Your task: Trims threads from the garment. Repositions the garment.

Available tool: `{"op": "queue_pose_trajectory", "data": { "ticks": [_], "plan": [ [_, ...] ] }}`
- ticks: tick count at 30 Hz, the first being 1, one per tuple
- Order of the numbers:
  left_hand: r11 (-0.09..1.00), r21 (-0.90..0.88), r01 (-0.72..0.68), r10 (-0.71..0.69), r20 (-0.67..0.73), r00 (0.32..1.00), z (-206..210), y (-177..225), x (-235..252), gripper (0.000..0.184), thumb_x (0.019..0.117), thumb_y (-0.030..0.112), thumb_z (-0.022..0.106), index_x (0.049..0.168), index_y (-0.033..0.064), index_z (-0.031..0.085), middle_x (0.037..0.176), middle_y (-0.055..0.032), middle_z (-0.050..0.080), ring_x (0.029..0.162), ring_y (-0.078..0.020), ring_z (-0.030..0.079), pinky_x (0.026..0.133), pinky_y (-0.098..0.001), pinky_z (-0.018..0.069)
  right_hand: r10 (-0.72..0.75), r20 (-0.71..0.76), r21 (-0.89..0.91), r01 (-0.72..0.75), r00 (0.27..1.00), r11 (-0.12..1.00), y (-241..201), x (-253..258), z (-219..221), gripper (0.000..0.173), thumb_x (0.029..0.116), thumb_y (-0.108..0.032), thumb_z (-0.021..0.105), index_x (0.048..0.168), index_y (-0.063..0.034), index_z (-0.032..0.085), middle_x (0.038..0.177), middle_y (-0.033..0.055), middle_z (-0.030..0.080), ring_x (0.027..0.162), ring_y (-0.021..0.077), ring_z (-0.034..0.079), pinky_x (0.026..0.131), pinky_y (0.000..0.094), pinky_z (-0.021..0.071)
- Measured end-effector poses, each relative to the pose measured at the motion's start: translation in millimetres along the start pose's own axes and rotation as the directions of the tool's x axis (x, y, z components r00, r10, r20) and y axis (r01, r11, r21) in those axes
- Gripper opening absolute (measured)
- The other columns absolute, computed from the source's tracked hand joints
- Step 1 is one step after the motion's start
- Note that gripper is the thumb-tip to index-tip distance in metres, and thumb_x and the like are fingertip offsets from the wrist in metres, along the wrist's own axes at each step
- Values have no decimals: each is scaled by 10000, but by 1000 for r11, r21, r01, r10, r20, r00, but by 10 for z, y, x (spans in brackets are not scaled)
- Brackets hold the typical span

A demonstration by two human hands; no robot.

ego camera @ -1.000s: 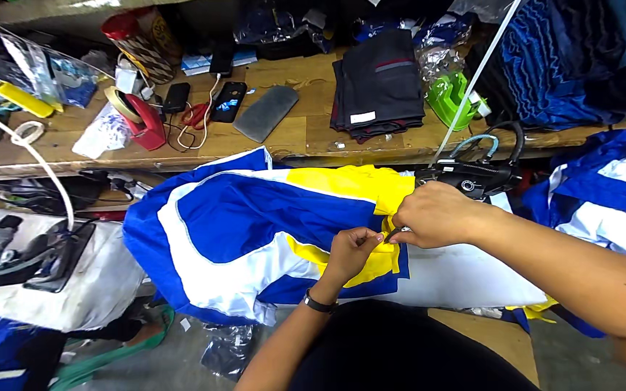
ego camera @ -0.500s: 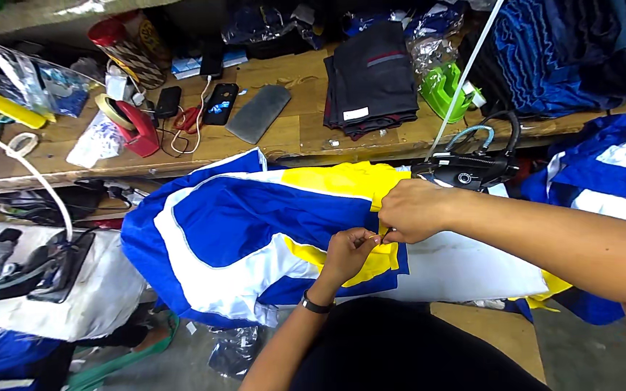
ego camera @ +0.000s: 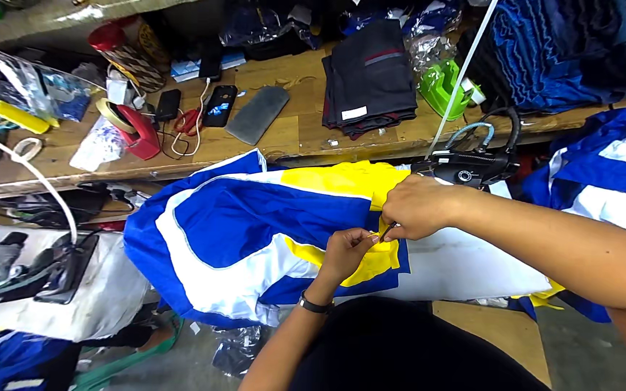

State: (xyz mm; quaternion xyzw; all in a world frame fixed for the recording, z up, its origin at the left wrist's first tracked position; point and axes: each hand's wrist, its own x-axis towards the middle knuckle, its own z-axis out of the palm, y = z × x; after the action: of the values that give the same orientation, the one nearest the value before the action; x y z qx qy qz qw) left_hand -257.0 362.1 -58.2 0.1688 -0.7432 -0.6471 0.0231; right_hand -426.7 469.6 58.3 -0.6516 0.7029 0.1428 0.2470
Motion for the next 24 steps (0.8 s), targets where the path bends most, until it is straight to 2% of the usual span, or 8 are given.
{"op": "queue_pose_trajectory", "data": {
  "ticks": [9, 14, 19, 24],
  "plan": [
    [997, 80, 0, 1, -7, 1000, -2, -6, -15, 154, 967, 184, 679, 888, 65, 736, 722, 68, 668, 638, 31, 588, 648, -185, 501, -33, 87, -38, 37, 996, 999, -82, 88, -67, 387, 969, -461, 673, 816, -114, 748, 752, 47, 664, 773, 242, 646, 724, 488, 463],
    [995, 93, -37, 39, -19, 999, 16, -32, -34, 158, 969, 182, 673, 893, 59, 735, 726, 62, 669, 641, 35, 592, 646, -178, 506, -64, 116, -66, 72, 991, 995, -86, 110, -95, 383, 987, -447, 647, 819, -115, 738, 752, 43, 656, 773, 233, 646, 707, 466, 460],
    [998, 59, -36, 36, 4, 999, 0, -50, -18, 159, 971, 183, 680, 899, 52, 734, 735, 60, 675, 654, 29, 601, 661, -185, 515, -47, 132, 38, 43, 990, 998, -2, 127, -100, 365, 962, -433, 698, 827, -98, 752, 749, 50, 674, 773, 248, 661, 726, 503, 486],
    [998, 56, -26, 25, 9, 1000, 0, -46, -14, 150, 967, 176, 685, 889, 57, 732, 731, 65, 672, 651, 30, 598, 657, -179, 508, -31, 222, 74, 15, 975, 997, 38, 195, -145, 406, 971, -457, 682, 834, -80, 747, 768, 73, 673, 803, 265, 653, 769, 529, 478]
  ]
}}
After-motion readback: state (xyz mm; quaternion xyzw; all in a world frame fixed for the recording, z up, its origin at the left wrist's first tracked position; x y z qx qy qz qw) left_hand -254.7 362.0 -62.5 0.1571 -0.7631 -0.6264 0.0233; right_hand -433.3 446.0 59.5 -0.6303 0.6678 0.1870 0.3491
